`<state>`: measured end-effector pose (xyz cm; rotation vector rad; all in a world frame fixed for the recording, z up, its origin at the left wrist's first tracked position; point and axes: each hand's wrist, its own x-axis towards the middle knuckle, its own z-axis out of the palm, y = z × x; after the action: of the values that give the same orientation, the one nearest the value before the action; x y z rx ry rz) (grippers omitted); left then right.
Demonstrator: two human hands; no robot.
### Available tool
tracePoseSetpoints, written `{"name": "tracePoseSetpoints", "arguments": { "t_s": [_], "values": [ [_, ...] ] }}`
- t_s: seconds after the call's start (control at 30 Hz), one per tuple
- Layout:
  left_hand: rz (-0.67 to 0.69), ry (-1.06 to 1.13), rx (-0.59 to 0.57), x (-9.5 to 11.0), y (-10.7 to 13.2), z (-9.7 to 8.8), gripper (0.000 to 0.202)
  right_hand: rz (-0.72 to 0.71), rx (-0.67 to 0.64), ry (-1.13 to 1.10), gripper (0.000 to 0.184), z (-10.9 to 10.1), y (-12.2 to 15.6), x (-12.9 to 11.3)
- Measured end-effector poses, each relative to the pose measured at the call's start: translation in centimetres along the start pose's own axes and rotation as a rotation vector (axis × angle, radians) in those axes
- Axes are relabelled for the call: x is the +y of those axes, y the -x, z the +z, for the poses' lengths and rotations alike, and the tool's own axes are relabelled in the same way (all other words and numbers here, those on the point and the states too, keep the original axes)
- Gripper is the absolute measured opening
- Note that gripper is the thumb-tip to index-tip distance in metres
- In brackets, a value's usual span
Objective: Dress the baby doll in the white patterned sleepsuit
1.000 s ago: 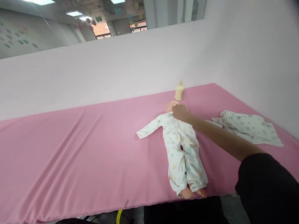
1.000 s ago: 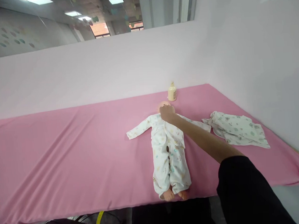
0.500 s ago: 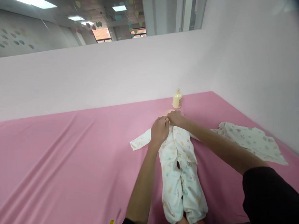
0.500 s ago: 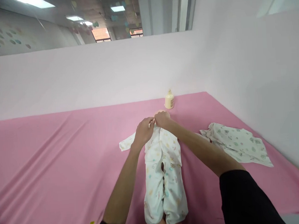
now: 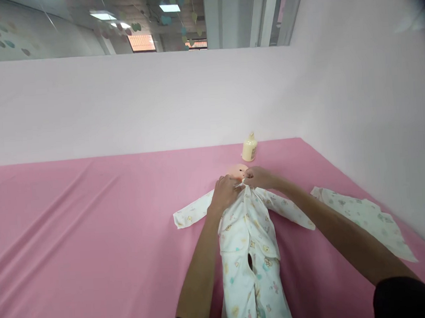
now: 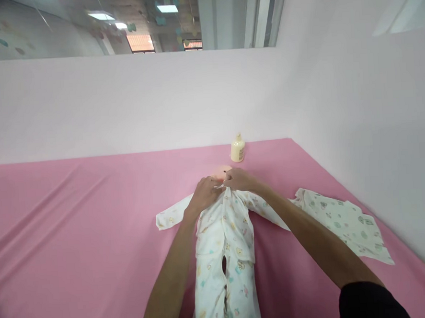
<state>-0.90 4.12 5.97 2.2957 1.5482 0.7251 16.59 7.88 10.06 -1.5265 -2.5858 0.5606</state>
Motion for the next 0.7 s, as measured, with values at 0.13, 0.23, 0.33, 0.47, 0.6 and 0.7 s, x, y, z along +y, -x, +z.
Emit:
{"name": "tracePoseSetpoints", "arguments": {
  "t_s": [0.13, 0.23, 0.33, 0.47, 0.6, 0.7],
  "values": [
    [0.073, 0.084, 0.001, -0.1, -0.3, -0.4, 0.025, -0.032, 0.018, -0.453, 0.015, 0.6, 0.9, 1.4],
    [0.101, 0.114, -0.007, -0.1, -0.2, -0.6, 0.024, -0.051, 0.038, -0.465, 0.020, 1.5, 1.4, 1.6],
    [0.142, 0.082, 0.006, -0.2, -0.1, -0.4, 0.026, -0.033, 0.109, -0.352, 0.024, 2.6, 1.9, 1.0],
    [0.189, 0.107, 0.044, -0.4, -0.1, -0.2, 0.024, 0.042, 0.236, -0.226, 0.025, 3.8, 2.4, -0.5],
    [0.120, 0.224, -0.004, -1.2, 0.3, -1.0, 0.031, 0.134, 0.318, -0.195, 0.025, 4.5, 2.7, -1.6],
    [0.009, 0.322, -0.029, -2.1, 0.8, -1.8, 0.035, 0.261, 0.453, -0.197, 0.026, 4.9, 3.1, -2.2]
  ]
}}
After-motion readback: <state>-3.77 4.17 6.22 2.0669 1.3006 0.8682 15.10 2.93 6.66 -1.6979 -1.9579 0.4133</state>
